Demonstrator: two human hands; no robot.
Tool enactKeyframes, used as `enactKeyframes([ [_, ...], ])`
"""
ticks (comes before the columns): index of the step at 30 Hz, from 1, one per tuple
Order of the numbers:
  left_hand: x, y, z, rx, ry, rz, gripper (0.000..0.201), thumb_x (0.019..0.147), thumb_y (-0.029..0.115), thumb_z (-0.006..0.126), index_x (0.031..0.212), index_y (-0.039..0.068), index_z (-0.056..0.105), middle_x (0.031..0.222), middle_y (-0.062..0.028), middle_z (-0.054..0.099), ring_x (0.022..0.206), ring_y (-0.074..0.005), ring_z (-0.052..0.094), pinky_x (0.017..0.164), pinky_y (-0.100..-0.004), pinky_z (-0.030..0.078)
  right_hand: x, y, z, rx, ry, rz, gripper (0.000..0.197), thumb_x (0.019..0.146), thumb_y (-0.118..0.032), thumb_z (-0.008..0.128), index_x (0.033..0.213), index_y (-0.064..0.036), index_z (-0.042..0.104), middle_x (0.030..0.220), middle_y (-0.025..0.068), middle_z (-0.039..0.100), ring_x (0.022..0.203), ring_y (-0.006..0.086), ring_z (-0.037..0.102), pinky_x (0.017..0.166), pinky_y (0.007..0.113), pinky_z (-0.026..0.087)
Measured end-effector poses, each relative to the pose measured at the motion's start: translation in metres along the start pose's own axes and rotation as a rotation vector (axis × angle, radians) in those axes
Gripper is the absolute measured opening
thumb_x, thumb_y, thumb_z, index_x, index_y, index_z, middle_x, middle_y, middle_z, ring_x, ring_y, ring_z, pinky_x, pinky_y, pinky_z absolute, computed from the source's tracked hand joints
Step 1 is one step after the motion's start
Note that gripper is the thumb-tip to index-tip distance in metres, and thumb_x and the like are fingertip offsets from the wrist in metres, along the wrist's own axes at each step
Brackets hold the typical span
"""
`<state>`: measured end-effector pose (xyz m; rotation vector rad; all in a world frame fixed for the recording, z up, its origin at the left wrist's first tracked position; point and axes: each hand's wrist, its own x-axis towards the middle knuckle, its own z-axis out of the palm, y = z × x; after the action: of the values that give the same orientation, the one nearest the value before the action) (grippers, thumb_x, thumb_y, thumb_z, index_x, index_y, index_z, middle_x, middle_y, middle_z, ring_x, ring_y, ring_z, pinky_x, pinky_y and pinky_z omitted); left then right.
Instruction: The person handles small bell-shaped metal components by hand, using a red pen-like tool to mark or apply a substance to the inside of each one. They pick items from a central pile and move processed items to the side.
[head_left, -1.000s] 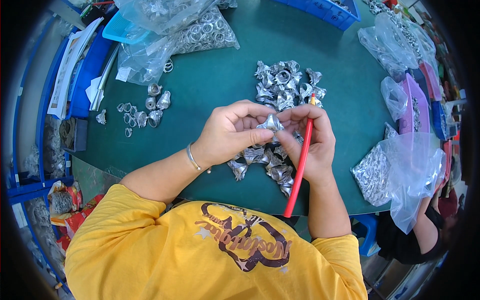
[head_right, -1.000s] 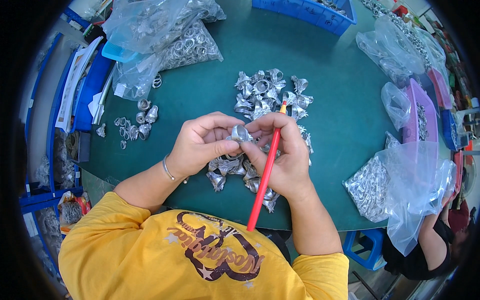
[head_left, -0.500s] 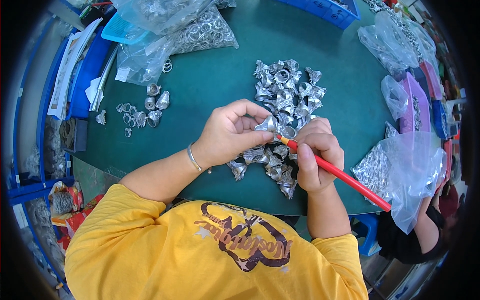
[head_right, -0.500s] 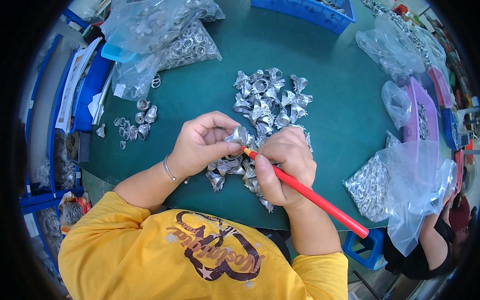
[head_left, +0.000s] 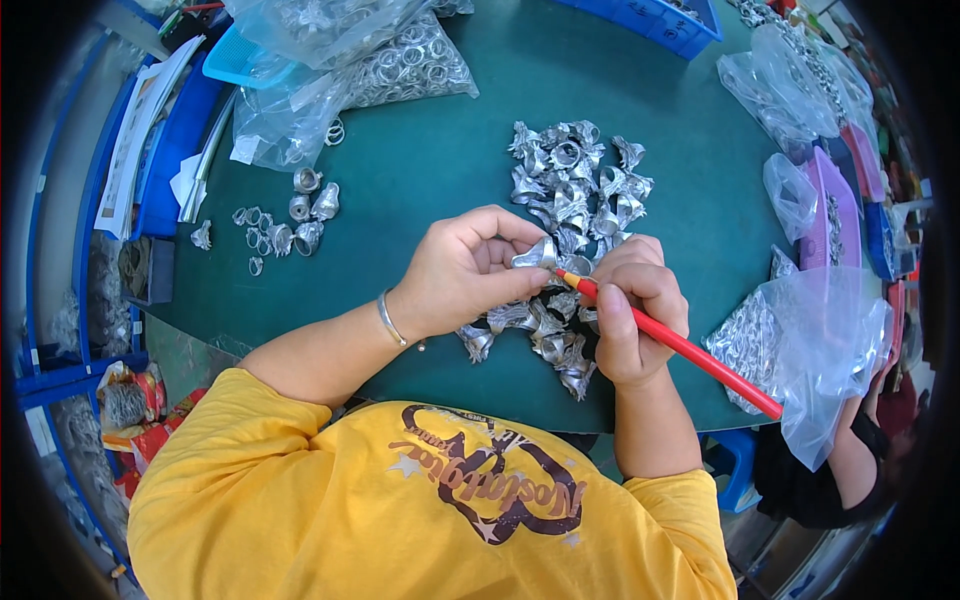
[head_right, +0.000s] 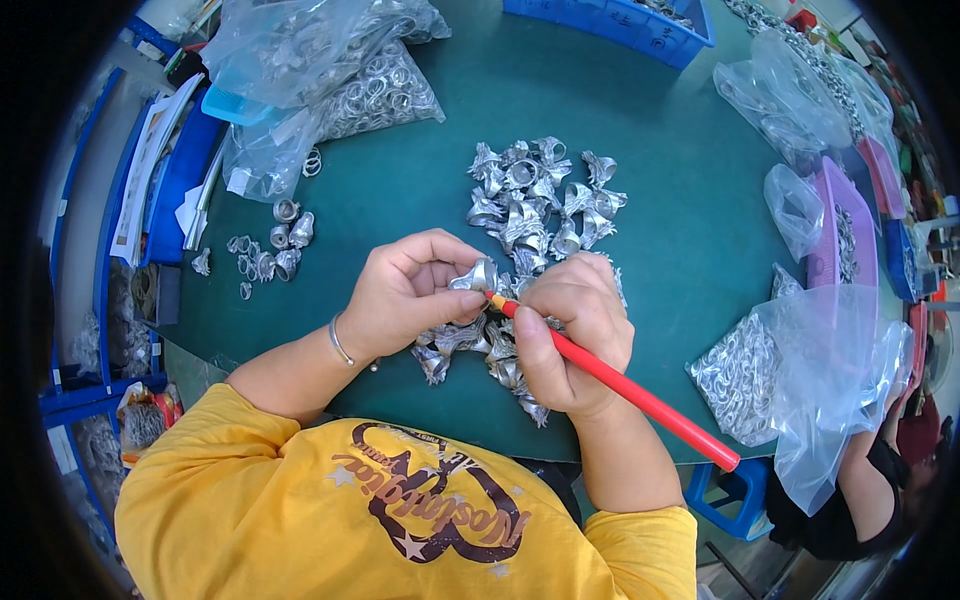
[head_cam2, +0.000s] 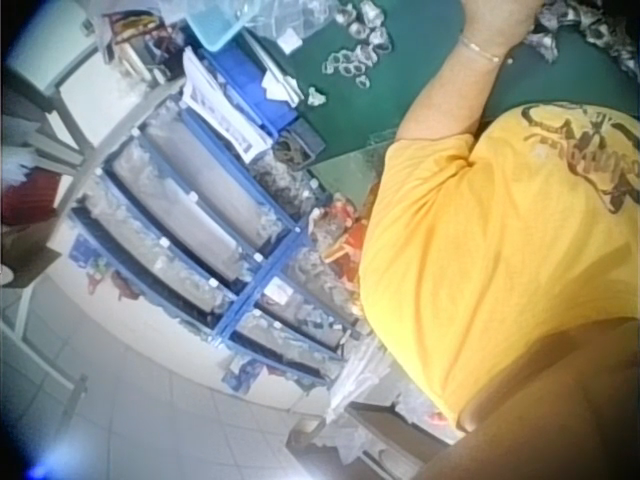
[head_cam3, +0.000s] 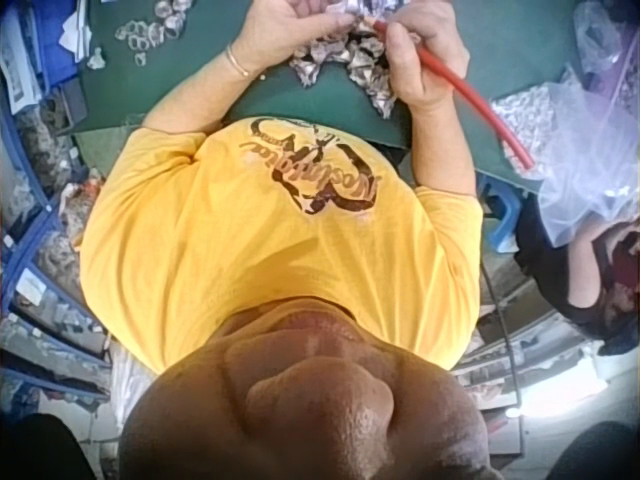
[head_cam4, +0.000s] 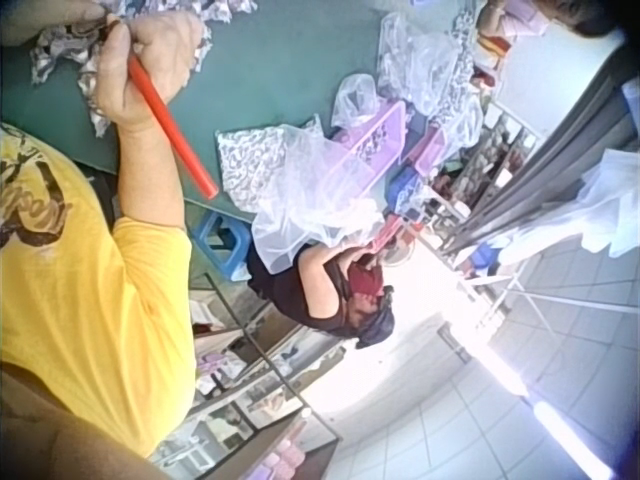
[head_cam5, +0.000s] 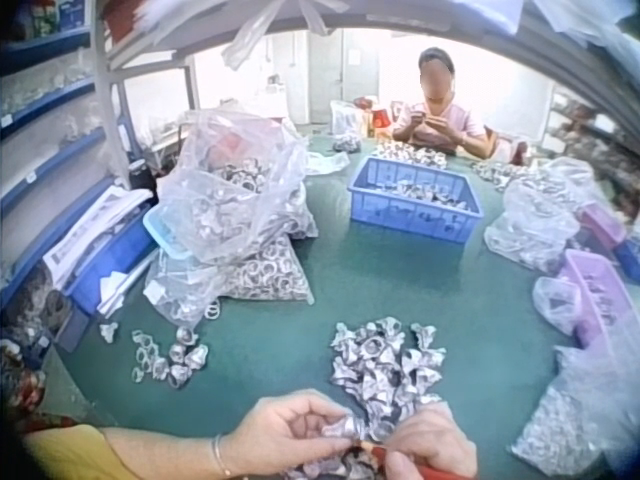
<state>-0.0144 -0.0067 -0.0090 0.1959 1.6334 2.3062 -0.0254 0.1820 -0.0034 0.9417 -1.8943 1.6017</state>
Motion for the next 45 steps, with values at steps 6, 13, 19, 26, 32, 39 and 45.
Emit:
enactKeyframes([
  [6,-0.001,0.0,-0.002,0.064,-0.022,0.014,0.03,0.078,-0.009,0.066,0.106,-0.005,0.056,0.098,-0.0085,0.061,0.083,-0.0105,0.062,0.07,-0.0222,0.053,0.0,-0.001,0.001,-0.011,0.002,0.003,0.009,0.074,0.001,0.06,0.078,-0.0026,0.053,0.067,0.008,0.059,0.058,0.0206,0.055,0.062,0.033,0.04],
  [13,0.0,-0.007,0.0,0.154,0.058,0.101,0.028,0.073,0.0,0.074,0.098,0.0,0.061,0.088,-0.0012,0.06,0.069,0.0,0.054,0.058,-0.0132,0.045,0.001,-0.001,0.002,-0.009,-0.016,-0.004,0.009,0.073,0.001,0.06,0.079,-0.003,0.053,0.067,0.0078,0.059,0.058,0.0207,0.056,0.062,0.033,0.04],
  [19,0.0,-0.005,-0.004,0.354,0.014,0.174,0.033,0.072,-0.012,0.068,0.102,-0.003,0.058,0.099,-0.0049,0.053,0.089,-0.0102,0.059,0.076,-0.0214,0.049,0.002,-0.002,0.001,-0.016,-0.041,0.005,0.011,0.071,0.002,0.061,0.079,-0.0026,0.054,0.067,0.0082,0.059,0.058,0.0209,0.056,0.062,0.033,0.04],
  [26,0.001,-0.007,-0.001,0.419,0.053,0.278,0.029,0.07,-0.006,0.071,0.096,0.001,0.061,0.094,-0.0035,0.053,0.078,-0.0068,0.056,0.066,-0.0186,0.047,0.002,-0.004,-0.002,-0.1,-0.053,0.027,0.01,0.07,0.004,0.06,0.076,-0.0023,0.054,0.066,0.0082,0.058,0.056,0.0223,0.055,0.061,0.033,0.04],
  [32,-0.003,-0.002,0.0,0.426,0.055,0.442,0.031,0.069,-0.006,0.072,0.096,0.002,0.059,0.101,-0.0074,0.055,0.089,-0.0093,0.057,0.07,-0.0206,0.048,0.001,-0.003,-0.006,-0.11,0.124,0.188,0.003,0.076,0.002,0.057,0.075,-0.0005,0.055,0.067,0.01,0.057,0.062,0.0219,0.052,0.062,0.033,0.042],
  [39,-0.014,0.053,0.005,0.915,-0.062,1.15,0.036,0.065,-0.002,0.076,0.095,0.008,0.058,0.107,-0.0154,0.057,0.078,-0.0269,0.064,0.067,-0.0313,0.053,-0.004,-0.001,-0.002,-0.123,0.128,0.276,0.005,0.076,0.003,0.057,0.073,0.0,0.054,0.068,0.0112,0.054,0.063,0.0224,0.051,0.057,0.032,0.042],
  [45,0.056,0.168,-0.049,1.281,0.717,1.639,0.032,0.068,-0.003,0.073,0.095,0.005,0.057,0.103,-0.0102,0.06,0.09,-0.0246,0.058,0.078,-0.0298,0.047,-0.007,0.001,-0.005,-0.168,0.152,0.271,0.005,0.076,0.001,0.059,0.074,-0.0014,0.055,0.069,0.0123,0.056,0.063,0.0253,0.053,0.057,0.034,0.042],
])
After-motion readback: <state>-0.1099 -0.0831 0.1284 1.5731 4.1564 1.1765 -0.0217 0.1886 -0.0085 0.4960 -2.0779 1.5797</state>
